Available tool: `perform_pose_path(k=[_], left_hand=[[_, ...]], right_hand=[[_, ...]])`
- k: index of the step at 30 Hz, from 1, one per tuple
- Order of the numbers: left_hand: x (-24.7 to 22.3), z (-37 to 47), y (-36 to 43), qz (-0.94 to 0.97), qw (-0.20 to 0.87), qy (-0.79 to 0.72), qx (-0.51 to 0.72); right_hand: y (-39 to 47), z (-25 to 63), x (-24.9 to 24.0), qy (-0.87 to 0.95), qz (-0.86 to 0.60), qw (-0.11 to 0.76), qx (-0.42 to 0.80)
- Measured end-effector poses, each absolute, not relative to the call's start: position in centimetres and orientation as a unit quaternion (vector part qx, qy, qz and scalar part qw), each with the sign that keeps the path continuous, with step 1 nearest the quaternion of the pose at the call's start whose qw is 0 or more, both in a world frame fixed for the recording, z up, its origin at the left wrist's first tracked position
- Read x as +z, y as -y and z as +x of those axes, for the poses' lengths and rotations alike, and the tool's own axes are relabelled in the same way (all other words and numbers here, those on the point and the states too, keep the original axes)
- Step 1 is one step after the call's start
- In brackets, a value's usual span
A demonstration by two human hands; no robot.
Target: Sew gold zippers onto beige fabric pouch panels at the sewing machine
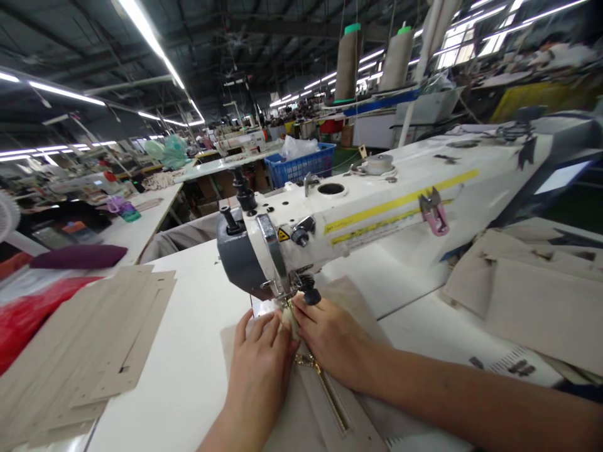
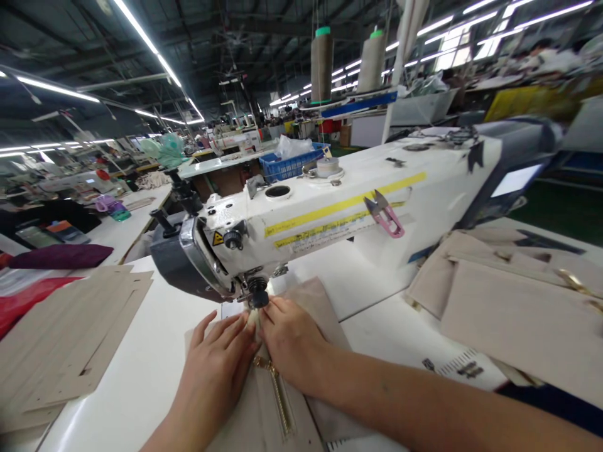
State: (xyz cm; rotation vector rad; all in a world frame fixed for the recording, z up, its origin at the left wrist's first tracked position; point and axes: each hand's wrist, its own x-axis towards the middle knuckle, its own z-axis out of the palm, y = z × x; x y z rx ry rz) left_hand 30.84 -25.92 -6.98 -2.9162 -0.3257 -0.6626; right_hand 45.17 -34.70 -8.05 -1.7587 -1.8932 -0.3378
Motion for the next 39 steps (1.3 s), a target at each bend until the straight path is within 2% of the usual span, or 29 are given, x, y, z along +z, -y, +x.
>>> perform_pose_path(k=[19,26,33,39], left_hand=[[-7.0,31.4,25.4,-0.965,0.069,0.097,-0.235],[-6.9,31.2,25.8,-0.967,0.055,0.092,-0.233],[-6.9,31.1,25.8,-0.965,0.038,0.096,-0.241],[-7.1,30.9,25.5,-0.957,-0.003,0.139,-0.254]], right_hand=[[34.4,45.5,-8.9,0.706,-0.667,0.224,-0.081],[34.8,45.2,-8.7,0.703,-0.653,0.257,-0.117],[34.7,45.1,-8.7,0.704,-0.658,0.243,-0.108],[35.1,45.1,-9.3,0.62,-0.73,0.245,-0.149]])
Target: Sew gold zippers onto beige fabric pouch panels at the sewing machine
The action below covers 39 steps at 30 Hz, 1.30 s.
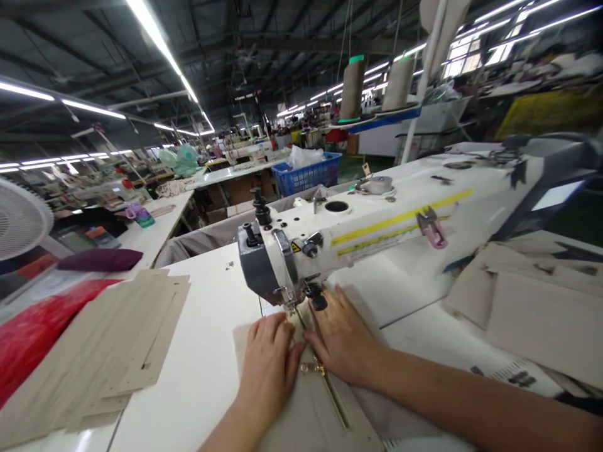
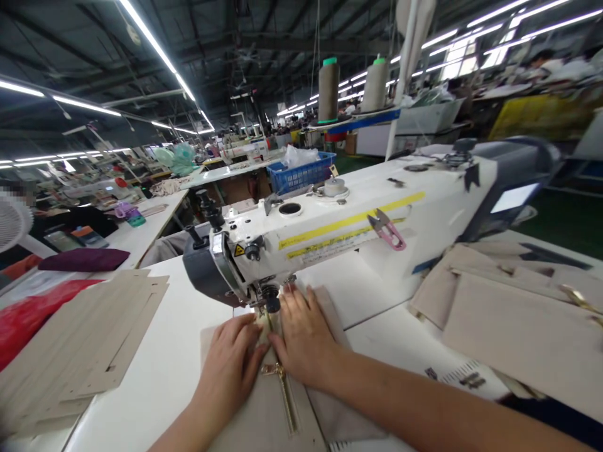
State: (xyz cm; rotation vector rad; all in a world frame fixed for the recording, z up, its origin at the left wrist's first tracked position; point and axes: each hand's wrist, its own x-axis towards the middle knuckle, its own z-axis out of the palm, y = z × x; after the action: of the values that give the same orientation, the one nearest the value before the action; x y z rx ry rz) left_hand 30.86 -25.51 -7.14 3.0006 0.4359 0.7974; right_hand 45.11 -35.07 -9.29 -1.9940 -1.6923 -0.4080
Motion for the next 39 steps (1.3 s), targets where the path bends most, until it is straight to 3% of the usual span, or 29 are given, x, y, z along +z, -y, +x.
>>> perform_pose_path(k=[7,15,18,24,30,32,34,39], left_hand=[[-7.0,27.0,28.5,0.962,0.038,-0.155,0.222],[-5.5,27.1,30.2,0.939,0.138,-0.25,0.194],[-4.8,27.3,30.2,0.918,0.23,-0.28,0.162],[-2.3,25.9,30.6,0.801,0.529,-0.261,0.104],[0.2,25.0,31.0,0.72,0.654,-0.227,0.047],[1.2,24.6,31.3,0.74,0.632,-0.225,0.055],[2.6,23.8,32.1,0.803,0.544,-0.223,0.105],[6.5,20.1,35.8,0.94,0.061,-0.07,0.33]], right_hand=[[40.1,42.9,-8.5,0.615,-0.74,0.233,-0.142],[41.5,42.6,-5.9,0.582,-0.772,0.255,0.028],[41.6,42.6,-4.8,0.576,-0.754,0.3,0.098],[42.7,42.5,-2.4,0.543,-0.631,0.417,0.363],[43.1,41.9,-1.5,0.562,-0.568,0.445,0.404],[43.2,41.7,-1.1,0.563,-0.579,0.432,0.401],[43.6,41.2,0.1,0.584,-0.598,0.416,0.359],[46.0,39.5,5.2,0.732,-0.497,0.465,-0.01]])
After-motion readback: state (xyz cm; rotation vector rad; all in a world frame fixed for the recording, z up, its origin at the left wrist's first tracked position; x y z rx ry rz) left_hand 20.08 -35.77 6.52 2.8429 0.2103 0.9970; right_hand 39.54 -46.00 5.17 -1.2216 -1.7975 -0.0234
